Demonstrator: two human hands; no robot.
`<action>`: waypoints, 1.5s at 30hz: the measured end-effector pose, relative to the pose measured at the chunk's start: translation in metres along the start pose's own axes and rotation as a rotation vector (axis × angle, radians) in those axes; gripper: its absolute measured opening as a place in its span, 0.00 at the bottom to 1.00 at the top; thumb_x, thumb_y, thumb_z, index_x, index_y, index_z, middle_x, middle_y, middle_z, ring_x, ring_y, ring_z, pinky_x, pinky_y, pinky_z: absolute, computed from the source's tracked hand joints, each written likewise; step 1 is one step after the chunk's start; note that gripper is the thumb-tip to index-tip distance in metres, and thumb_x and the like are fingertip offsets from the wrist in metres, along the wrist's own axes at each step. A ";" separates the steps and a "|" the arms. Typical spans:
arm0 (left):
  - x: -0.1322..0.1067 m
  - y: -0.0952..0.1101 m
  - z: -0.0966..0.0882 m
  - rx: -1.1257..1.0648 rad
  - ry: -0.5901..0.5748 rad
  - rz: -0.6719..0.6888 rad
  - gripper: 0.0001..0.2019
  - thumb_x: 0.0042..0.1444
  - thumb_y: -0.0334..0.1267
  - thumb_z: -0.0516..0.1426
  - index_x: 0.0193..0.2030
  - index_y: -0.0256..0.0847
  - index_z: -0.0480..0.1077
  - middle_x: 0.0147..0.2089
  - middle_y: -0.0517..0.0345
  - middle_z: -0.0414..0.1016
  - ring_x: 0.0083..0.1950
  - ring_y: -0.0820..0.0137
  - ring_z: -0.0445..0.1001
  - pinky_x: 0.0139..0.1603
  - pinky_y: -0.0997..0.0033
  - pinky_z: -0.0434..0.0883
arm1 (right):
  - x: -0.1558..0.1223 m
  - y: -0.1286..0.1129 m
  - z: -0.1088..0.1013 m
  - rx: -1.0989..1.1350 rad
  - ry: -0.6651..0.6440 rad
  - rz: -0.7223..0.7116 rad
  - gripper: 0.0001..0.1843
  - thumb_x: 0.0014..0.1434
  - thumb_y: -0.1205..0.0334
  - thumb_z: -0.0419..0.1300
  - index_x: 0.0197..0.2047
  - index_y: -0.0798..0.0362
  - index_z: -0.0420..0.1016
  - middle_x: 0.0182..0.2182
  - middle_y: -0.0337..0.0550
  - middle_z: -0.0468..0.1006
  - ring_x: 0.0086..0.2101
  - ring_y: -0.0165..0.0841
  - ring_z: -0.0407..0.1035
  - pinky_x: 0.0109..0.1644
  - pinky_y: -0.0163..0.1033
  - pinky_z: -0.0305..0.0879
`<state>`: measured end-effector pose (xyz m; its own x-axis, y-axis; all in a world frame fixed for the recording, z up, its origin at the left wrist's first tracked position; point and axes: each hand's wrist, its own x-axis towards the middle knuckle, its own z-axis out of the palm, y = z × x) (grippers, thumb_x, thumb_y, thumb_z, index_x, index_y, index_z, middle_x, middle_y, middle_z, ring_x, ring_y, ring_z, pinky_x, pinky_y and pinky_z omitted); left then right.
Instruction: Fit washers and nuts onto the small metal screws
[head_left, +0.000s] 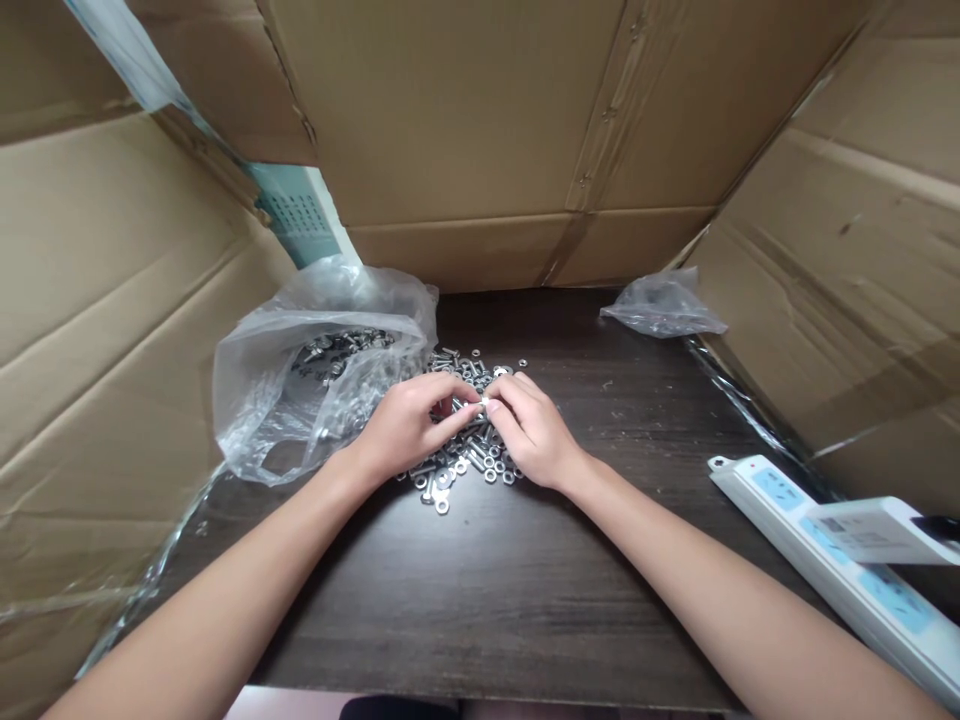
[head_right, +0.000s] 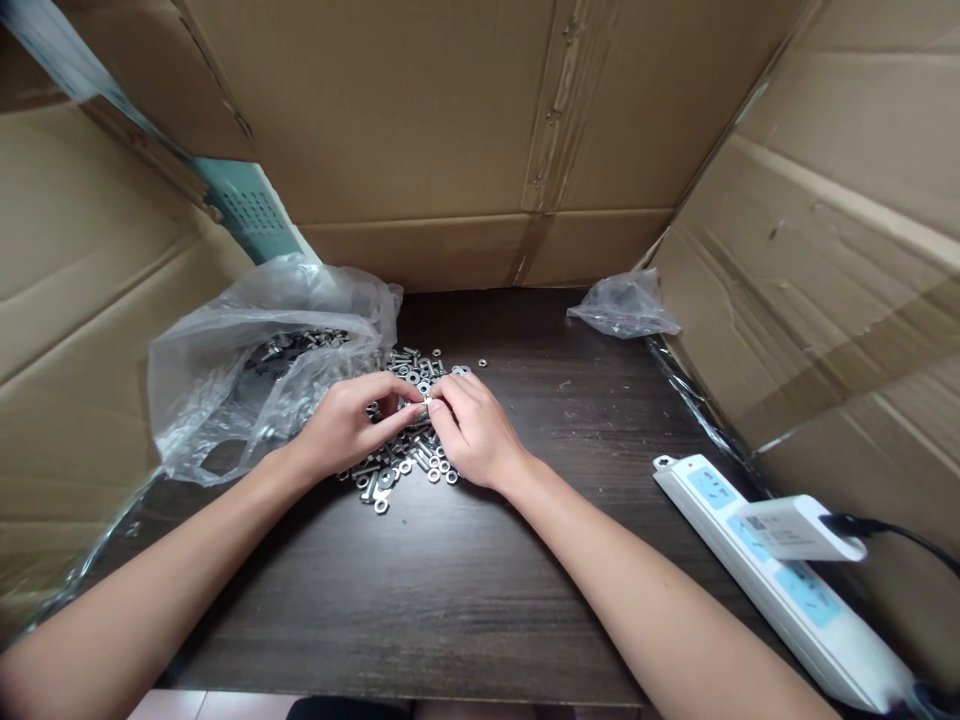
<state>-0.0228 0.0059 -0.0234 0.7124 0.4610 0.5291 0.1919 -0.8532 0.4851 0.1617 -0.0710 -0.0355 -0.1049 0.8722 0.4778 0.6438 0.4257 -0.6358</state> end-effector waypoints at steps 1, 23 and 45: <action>0.000 0.000 0.000 0.000 0.000 0.000 0.05 0.65 0.37 0.59 0.41 0.37 0.74 0.35 0.58 0.76 0.32 0.75 0.71 0.36 0.74 0.70 | 0.000 0.000 0.000 0.000 0.001 0.001 0.10 0.69 0.64 0.49 0.34 0.51 0.64 0.31 0.42 0.69 0.35 0.36 0.62 0.41 0.42 0.59; -0.002 0.000 0.001 0.016 0.002 0.018 0.05 0.65 0.37 0.59 0.41 0.38 0.74 0.35 0.58 0.75 0.32 0.74 0.71 0.36 0.72 0.70 | 0.001 0.001 0.001 -0.009 -0.023 0.007 0.14 0.70 0.62 0.45 0.31 0.50 0.60 0.28 0.42 0.68 0.34 0.37 0.62 0.40 0.43 0.58; -0.001 -0.002 0.001 0.007 0.014 0.028 0.04 0.65 0.36 0.59 0.41 0.37 0.73 0.35 0.58 0.75 0.32 0.75 0.70 0.36 0.74 0.68 | 0.000 0.001 0.000 -0.014 -0.005 0.051 0.08 0.68 0.63 0.49 0.36 0.51 0.65 0.33 0.42 0.71 0.37 0.36 0.63 0.42 0.42 0.58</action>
<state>-0.0232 0.0066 -0.0254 0.7083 0.4402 0.5518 0.1766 -0.8674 0.4652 0.1618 -0.0709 -0.0362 -0.0753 0.8938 0.4421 0.6587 0.3774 -0.6508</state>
